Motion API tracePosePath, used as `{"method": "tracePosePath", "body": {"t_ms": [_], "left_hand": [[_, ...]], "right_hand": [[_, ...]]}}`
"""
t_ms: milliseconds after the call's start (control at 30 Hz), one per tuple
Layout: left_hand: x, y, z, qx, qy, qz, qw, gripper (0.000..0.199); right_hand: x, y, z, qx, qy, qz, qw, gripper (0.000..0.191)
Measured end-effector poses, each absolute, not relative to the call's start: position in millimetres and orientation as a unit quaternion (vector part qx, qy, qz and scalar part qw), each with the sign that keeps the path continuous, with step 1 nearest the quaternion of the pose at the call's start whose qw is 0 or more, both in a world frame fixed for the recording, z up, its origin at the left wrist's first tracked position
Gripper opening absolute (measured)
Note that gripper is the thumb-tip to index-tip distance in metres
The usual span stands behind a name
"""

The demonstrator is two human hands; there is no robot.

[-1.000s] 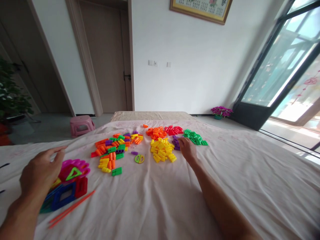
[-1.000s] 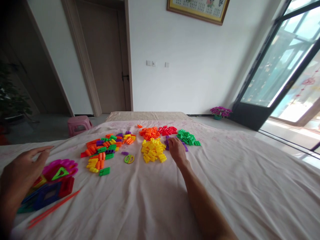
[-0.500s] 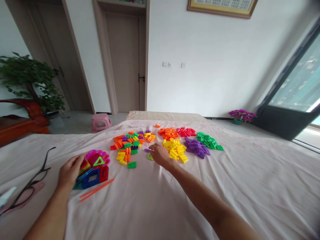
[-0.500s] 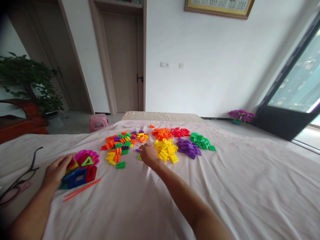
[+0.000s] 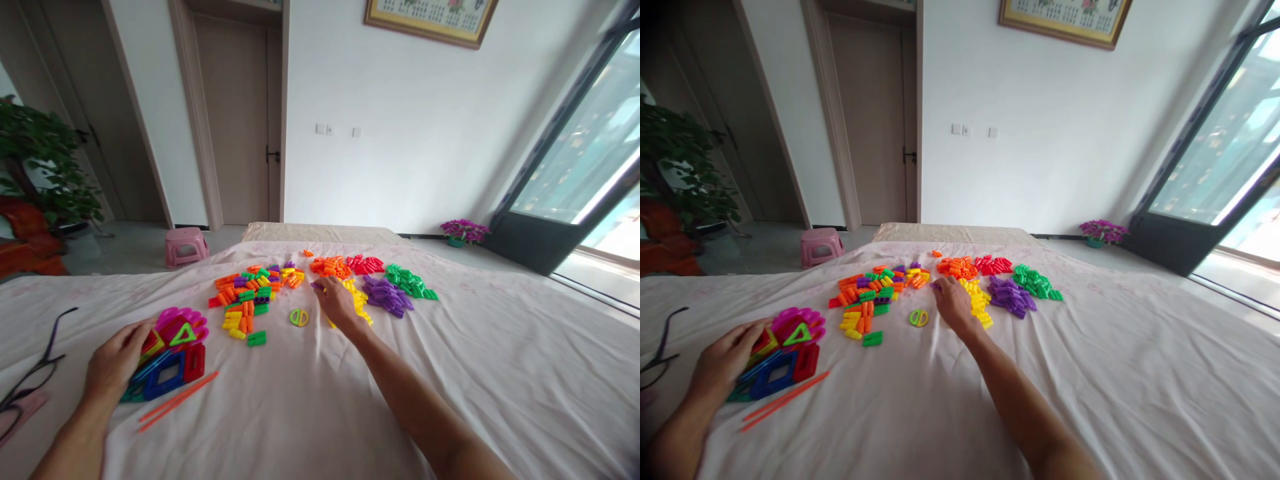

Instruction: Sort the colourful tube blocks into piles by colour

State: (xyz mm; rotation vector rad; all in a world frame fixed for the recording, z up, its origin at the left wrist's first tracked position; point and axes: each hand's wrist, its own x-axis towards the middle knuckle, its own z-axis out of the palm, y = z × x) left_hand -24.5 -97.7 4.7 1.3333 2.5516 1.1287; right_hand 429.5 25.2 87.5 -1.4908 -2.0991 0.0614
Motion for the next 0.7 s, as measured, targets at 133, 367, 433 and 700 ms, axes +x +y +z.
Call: {"method": "tracePosePath", "body": {"t_ms": [133,367,433,700], "left_hand": [[-23.3,-97.1,8.9,0.379,0.84,0.376,0.096,0.052],[-23.7,-96.3,9.4,0.376,0.841,0.381,0.083,0.046],[-23.0,-96.2,9.8,0.376,0.839,0.384,0.087,0.046],[-21.5,-95.0,8.4,0.386,0.794,0.452,0.124,0.04]], "right_hand": [[510.5,35.2,95.2,-0.635,-0.7,-0.022,0.325,0.026],[601.3,54.4,82.9,-0.732,-0.601,-0.048,0.318,0.027],[607.2,56.1,80.0,-0.735,-0.592,-0.051,0.326,0.029],[530.2,50.6,76.0,-0.589,-0.705,0.021,0.395,0.028]]}}
